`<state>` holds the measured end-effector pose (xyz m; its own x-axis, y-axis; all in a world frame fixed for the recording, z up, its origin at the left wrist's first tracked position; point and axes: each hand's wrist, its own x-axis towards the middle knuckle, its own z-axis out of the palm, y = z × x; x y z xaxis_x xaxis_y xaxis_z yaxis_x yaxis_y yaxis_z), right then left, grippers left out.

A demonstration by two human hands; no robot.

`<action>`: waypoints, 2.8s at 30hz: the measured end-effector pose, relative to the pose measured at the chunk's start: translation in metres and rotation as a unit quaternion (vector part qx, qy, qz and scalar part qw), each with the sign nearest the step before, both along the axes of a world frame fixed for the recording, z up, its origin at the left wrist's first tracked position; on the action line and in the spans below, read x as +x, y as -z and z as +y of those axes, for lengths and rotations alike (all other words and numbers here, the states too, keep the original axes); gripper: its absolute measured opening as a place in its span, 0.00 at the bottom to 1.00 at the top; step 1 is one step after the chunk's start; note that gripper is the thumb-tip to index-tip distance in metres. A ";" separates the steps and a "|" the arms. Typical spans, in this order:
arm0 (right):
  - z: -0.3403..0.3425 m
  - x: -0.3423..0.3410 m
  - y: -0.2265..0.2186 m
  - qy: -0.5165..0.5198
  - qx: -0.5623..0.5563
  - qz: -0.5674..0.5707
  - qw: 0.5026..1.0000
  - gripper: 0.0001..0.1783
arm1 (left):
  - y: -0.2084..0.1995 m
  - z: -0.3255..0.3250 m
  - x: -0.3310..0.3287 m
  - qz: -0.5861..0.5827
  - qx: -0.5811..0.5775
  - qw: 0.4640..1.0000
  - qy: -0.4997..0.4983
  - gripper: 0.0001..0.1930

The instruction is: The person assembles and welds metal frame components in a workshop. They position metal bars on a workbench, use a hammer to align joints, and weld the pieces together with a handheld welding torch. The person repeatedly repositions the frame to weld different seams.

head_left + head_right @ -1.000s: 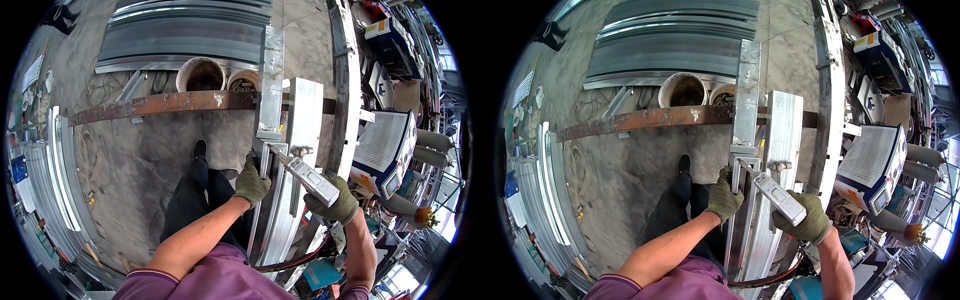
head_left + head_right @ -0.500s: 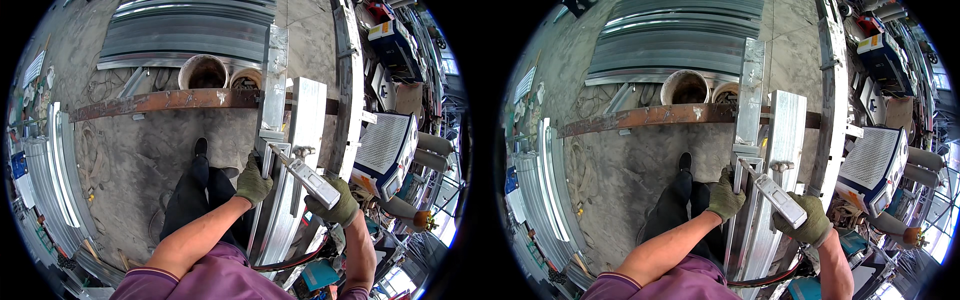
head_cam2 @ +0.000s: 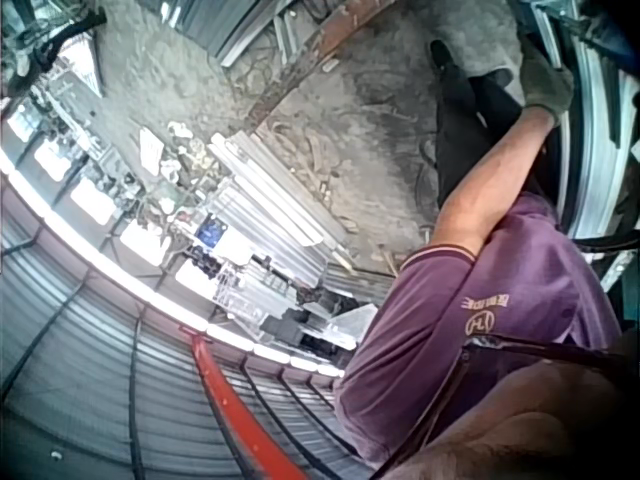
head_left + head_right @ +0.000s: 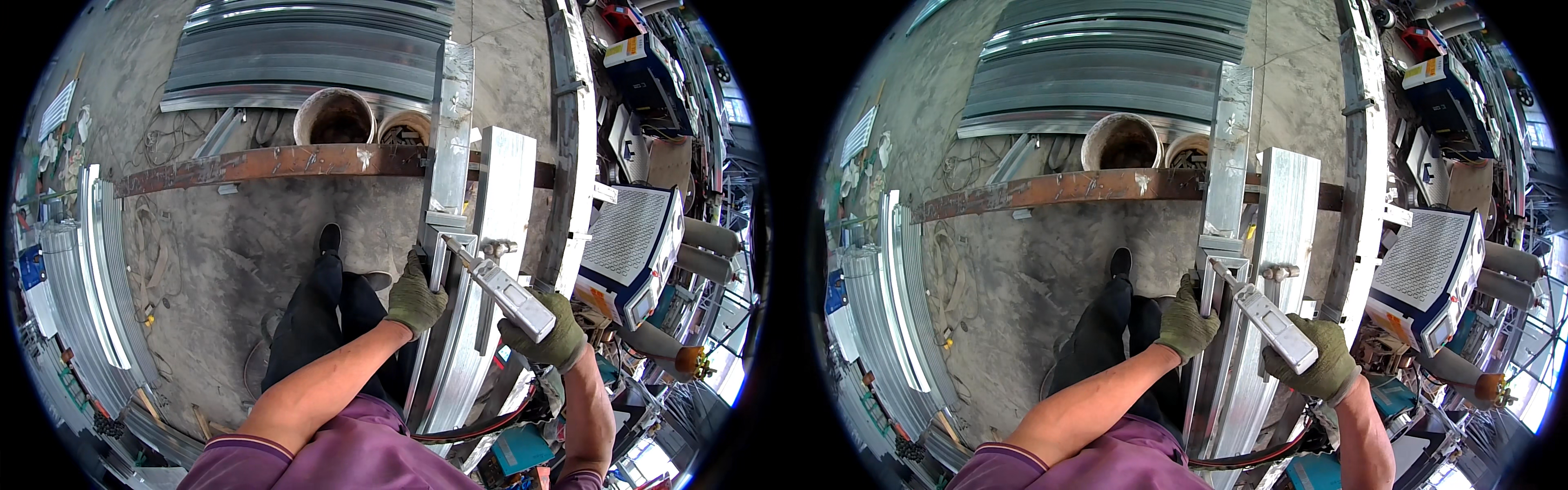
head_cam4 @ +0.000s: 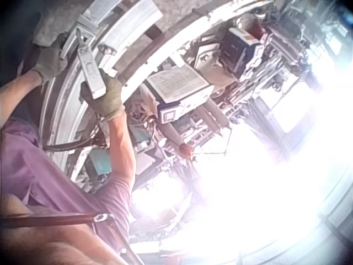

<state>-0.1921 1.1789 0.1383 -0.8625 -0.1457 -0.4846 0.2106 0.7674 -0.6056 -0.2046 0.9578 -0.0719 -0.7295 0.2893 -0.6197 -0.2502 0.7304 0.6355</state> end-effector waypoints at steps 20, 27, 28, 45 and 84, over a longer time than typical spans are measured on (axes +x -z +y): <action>-0.004 -0.001 -0.003 0.027 0.013 -0.031 0.999 0.16 | -0.007 -0.002 -0.005 -0.014 0.000 1.000 0.018 0.55; -0.004 -0.001 -0.003 0.031 0.012 -0.032 0.999 0.16 | -0.006 -0.001 -0.004 -0.011 -0.007 1.000 0.012 0.50; -0.004 -0.001 -0.004 0.032 0.011 -0.030 0.999 0.16 | -0.004 -0.001 -0.004 -0.013 -0.004 1.000 0.012 0.50; -0.007 0.000 -0.008 0.062 -0.008 -0.037 0.997 0.15 | -0.002 -0.002 -0.001 0.000 0.003 1.000 0.008 0.51; -0.007 0.008 -0.017 0.080 -0.008 -0.070 0.994 0.18 | -0.007 0.000 -0.008 -0.022 -0.012 0.999 0.034 0.54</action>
